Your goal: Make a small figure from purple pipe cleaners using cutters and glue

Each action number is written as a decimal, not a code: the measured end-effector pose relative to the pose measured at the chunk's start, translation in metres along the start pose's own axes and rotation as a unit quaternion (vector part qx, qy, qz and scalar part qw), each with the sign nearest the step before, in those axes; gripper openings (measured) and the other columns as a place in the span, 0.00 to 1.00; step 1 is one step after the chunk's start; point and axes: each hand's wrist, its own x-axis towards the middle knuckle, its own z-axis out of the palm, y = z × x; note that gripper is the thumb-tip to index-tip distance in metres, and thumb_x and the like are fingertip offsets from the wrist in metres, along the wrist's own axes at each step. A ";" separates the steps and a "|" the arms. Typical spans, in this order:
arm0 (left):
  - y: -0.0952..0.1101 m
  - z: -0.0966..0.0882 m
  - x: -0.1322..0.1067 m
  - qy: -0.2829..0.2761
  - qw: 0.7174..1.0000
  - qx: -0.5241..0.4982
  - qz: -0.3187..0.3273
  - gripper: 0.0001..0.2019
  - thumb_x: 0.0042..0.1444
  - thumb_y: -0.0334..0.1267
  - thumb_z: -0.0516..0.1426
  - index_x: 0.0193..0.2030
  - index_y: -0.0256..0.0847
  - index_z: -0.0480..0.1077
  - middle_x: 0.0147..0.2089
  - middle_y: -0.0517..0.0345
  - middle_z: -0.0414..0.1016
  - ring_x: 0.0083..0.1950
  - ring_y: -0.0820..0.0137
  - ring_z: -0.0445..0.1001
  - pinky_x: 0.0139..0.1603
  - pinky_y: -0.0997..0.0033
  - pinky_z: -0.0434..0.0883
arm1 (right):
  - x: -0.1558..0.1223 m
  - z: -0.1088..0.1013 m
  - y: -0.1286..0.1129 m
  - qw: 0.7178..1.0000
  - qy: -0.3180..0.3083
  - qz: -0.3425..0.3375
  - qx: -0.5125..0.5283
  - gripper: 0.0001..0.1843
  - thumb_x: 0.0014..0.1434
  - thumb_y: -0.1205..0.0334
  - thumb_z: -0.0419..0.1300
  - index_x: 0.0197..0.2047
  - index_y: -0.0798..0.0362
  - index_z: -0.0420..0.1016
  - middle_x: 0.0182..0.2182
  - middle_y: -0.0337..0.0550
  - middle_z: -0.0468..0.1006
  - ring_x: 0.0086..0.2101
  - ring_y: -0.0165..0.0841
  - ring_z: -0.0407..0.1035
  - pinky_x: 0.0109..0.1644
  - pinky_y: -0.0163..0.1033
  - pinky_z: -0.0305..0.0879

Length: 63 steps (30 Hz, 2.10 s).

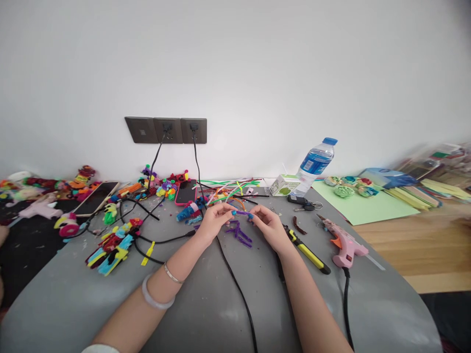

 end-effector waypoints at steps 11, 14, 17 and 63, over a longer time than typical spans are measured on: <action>0.001 0.001 0.000 0.010 0.999 -0.030 -0.025 0.16 0.44 0.46 0.68 0.35 0.37 0.77 0.28 0.57 0.75 0.33 0.69 0.75 0.29 0.75 0.68 | -0.002 -0.001 -0.004 1.000 0.003 0.001 -0.021 0.18 0.60 0.44 0.59 0.33 0.50 0.71 0.26 0.40 0.71 0.28 0.32 0.64 0.33 0.37 0.62; -0.001 0.001 0.000 0.019 0.998 -0.046 -0.030 0.16 0.44 0.45 0.69 0.35 0.37 0.77 0.28 0.58 0.75 0.33 0.70 0.76 0.31 0.75 0.68 | -0.002 -0.001 -0.006 1.000 -0.007 -0.003 -0.024 0.18 0.60 0.43 0.59 0.33 0.50 0.71 0.27 0.40 0.71 0.28 0.32 0.64 0.33 0.38 0.62; -0.002 0.001 0.000 0.026 0.998 -0.053 -0.031 0.15 0.44 0.45 0.69 0.35 0.37 0.77 0.29 0.57 0.76 0.33 0.70 0.76 0.32 0.74 0.67 | -0.002 -0.001 -0.006 0.999 -0.015 -0.007 -0.027 0.18 0.59 0.42 0.60 0.33 0.50 0.71 0.27 0.40 0.71 0.29 0.33 0.64 0.33 0.38 0.61; 0.001 0.002 -0.002 -0.034 0.989 0.108 0.097 0.05 0.51 0.36 0.61 0.35 0.36 0.74 0.32 0.57 0.74 0.29 0.75 0.69 0.30 0.77 0.66 | -0.003 -0.003 0.002 0.996 0.054 -0.017 0.062 0.13 0.57 0.48 0.65 0.36 0.49 0.76 0.31 0.40 0.74 0.31 0.31 0.66 0.34 0.36 0.66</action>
